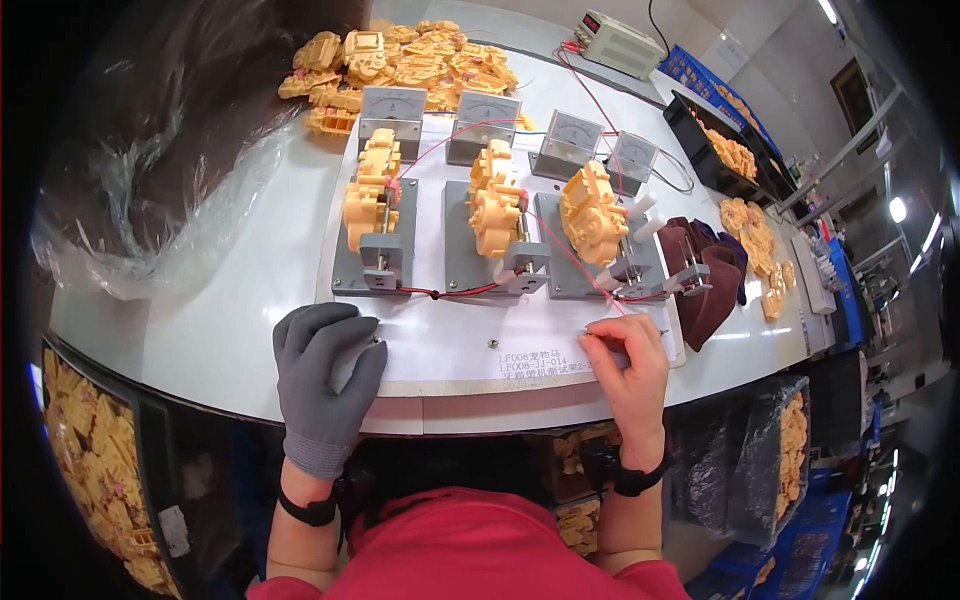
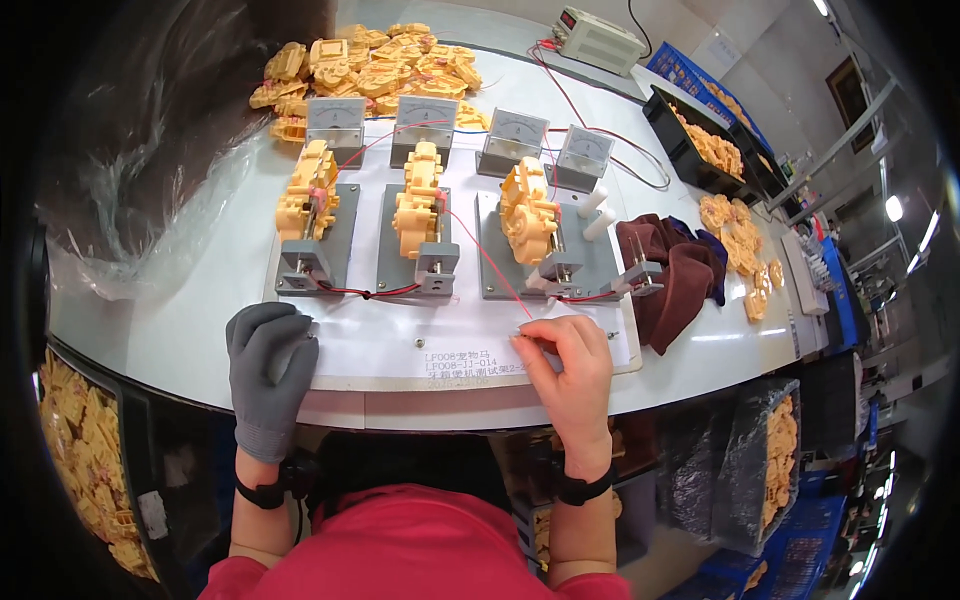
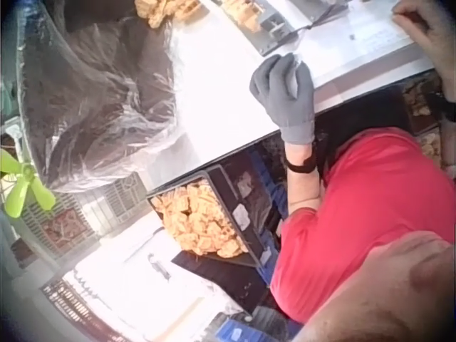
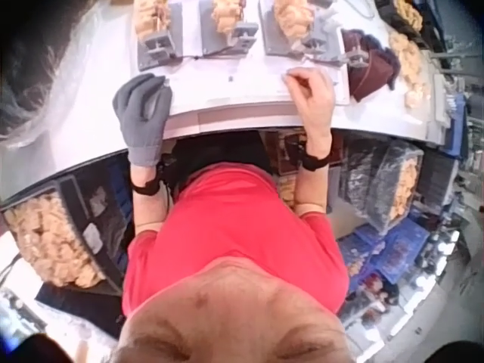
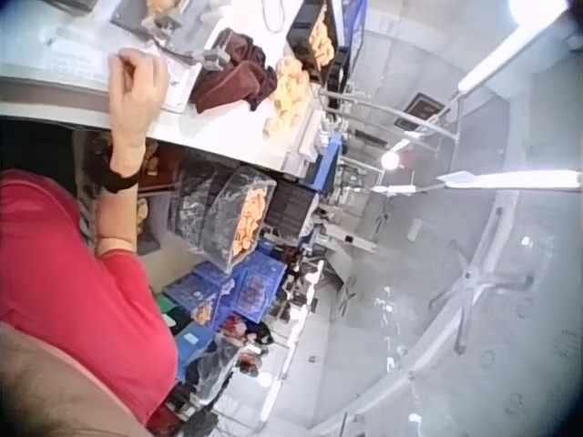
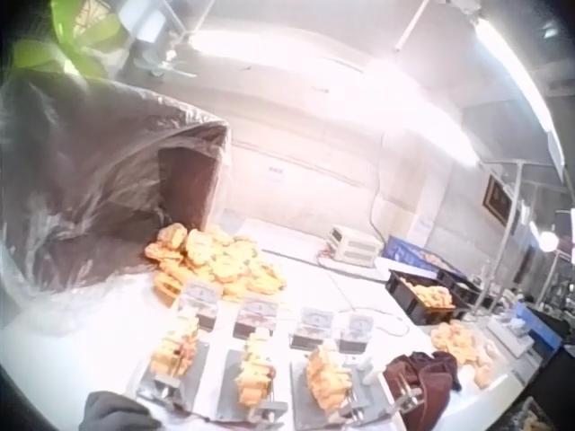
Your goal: Checking and assembling plastic toy car parts on a testing jig before sorting them into bins.
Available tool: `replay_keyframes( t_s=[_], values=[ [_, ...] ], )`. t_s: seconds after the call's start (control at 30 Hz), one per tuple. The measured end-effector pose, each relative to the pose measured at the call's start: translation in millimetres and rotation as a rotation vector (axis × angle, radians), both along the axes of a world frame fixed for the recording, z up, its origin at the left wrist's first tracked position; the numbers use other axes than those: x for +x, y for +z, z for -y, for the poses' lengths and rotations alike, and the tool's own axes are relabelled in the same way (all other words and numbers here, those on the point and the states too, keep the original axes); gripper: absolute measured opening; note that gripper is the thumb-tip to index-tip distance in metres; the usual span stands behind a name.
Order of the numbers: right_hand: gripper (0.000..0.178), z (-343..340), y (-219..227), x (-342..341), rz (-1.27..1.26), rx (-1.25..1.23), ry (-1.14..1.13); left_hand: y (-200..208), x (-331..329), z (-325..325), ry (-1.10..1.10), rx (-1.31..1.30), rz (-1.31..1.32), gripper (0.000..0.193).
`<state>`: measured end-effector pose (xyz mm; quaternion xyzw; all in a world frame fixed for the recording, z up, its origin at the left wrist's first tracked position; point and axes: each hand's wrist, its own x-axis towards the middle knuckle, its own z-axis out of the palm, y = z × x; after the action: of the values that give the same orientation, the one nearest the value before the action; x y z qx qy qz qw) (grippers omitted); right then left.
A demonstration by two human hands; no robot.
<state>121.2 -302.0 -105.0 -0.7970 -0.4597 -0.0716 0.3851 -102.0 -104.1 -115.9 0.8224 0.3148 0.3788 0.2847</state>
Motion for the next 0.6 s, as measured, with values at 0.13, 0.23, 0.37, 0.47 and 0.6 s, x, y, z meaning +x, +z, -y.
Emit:
replay_keyframes(
  t_s=[0.13, 0.23, 0.37, 0.47, 0.6],
  values=[
    [0.016, -8, 11, -16, 0.190, -0.011, -0.018, -1, -1, -2, -0.010, 0.007, 0.024, 0.021],
    [0.023, -24, 23, -42, 0.021, 0.012, 0.122, 0, 0, -5, -0.016, 0.018, 0.029, 0.020],
    [0.018, -57, 23, -57, -0.057, -0.121, 0.253, -3, 0, -7, -0.014, 0.014, 0.048, 0.019],
    [0.016, -62, 21, -55, -0.047, -0.161, 0.254, -3, 0, -7, -0.011, 0.013, 0.059, 0.020],
    [0.012, -61, 20, -55, -0.137, -0.164, 0.204, -4, 0, -7, -0.016, 0.030, 0.065, 0.020]
  ],
)
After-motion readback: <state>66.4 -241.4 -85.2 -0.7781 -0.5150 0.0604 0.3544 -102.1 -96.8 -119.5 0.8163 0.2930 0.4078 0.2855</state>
